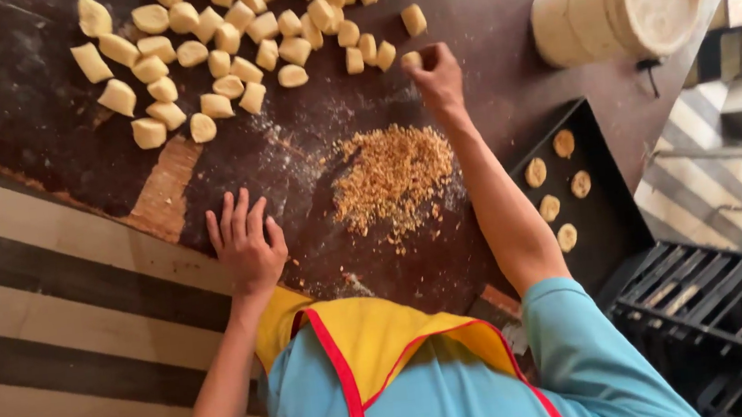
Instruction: The person picks up small dough pieces from the table, presses them flat by hand, dips the flattened dough into a pile of crushed nut topping, and places the coated dough pieces onto a black baking tray, filling the tray row by row. At the end the person carries the filled tray away and starts a new tray.
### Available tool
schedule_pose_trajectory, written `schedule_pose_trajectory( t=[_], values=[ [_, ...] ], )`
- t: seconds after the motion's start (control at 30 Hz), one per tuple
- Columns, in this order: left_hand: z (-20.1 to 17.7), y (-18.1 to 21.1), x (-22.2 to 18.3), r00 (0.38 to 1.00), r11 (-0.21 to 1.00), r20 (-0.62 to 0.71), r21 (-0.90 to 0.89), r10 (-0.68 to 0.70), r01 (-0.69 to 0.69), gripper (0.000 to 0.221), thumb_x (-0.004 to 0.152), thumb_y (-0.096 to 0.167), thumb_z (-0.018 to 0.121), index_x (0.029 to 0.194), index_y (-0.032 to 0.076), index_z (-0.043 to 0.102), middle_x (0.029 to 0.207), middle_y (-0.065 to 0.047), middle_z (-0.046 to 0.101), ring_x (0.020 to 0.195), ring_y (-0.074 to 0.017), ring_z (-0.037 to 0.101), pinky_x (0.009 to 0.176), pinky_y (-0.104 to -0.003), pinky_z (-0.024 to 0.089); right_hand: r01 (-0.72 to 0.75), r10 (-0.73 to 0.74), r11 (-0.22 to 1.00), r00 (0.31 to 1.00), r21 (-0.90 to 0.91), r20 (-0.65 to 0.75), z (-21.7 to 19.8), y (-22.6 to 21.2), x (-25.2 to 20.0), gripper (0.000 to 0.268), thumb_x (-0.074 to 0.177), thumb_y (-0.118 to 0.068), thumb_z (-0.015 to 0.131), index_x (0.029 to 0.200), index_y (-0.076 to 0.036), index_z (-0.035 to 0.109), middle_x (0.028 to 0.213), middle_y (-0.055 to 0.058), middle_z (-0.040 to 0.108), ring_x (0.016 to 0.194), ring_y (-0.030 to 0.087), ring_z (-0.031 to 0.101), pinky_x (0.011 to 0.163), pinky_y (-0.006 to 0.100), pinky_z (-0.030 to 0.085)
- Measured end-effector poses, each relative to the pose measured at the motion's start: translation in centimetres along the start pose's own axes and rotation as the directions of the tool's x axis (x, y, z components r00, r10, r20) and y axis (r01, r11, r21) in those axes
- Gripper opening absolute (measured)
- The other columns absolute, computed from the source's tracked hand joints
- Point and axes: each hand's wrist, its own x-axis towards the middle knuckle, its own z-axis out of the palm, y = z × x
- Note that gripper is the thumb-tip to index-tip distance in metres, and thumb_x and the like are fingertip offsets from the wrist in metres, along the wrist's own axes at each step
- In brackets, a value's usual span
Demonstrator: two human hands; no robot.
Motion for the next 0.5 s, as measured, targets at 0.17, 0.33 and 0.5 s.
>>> schedule_pose_trajectory(
  t=[0.17,0.33,0.5],
  values=[
    [-0.1,0.1,-0.2,1.0,1.0,0.014,0.005,0.022,-0.022,0.032,0.097,0.014,0.066,0.128,0.008,0.07,0.147,-0.014,0.06,0.145,-0.0342,0.048,0.126,-0.056,0.027,-0.084,0.089,0.684,0.996,0.725,0.031,-4.4,0.3,-11.8,0.047,0.09,-0.017,0.072,0.131,-0.009,0.053,0.11,0.006,0.061,0.094,0.014,0.065,0.075,0.031,0.062],
    [0.4,-0.1,-0.4,0.999,0.999,0.028,0.018,0.043,-0.044,0.03,0.099,0.014,0.066,0.129,0.007,0.069,0.148,-0.015,0.06,0.146,-0.0351,0.047,0.127,-0.057,0.025,-0.154,0.15,0.576,0.985,0.803,0.082,-3.5,7.7,-22.9,0.044,0.095,-0.011,0.072,0.135,-0.004,0.055,0.115,0.006,0.063,0.098,0.014,0.064,0.081,0.028,0.058],
    [0.2,0.2,-0.7,0.998,0.998,0.042,0.023,0.05,-0.051,0.029,0.102,0.014,0.064,0.13,0.006,0.067,0.15,-0.016,0.058,0.147,-0.0366,0.046,0.127,-0.057,0.023,-0.143,0.142,0.688,0.988,0.712,0.061,-1.8,6.2,-28.5,0.053,0.088,-0.004,0.082,0.133,-0.005,0.055,0.113,0.005,0.065,0.101,0.014,0.066,0.087,0.026,0.057]
  ],
)
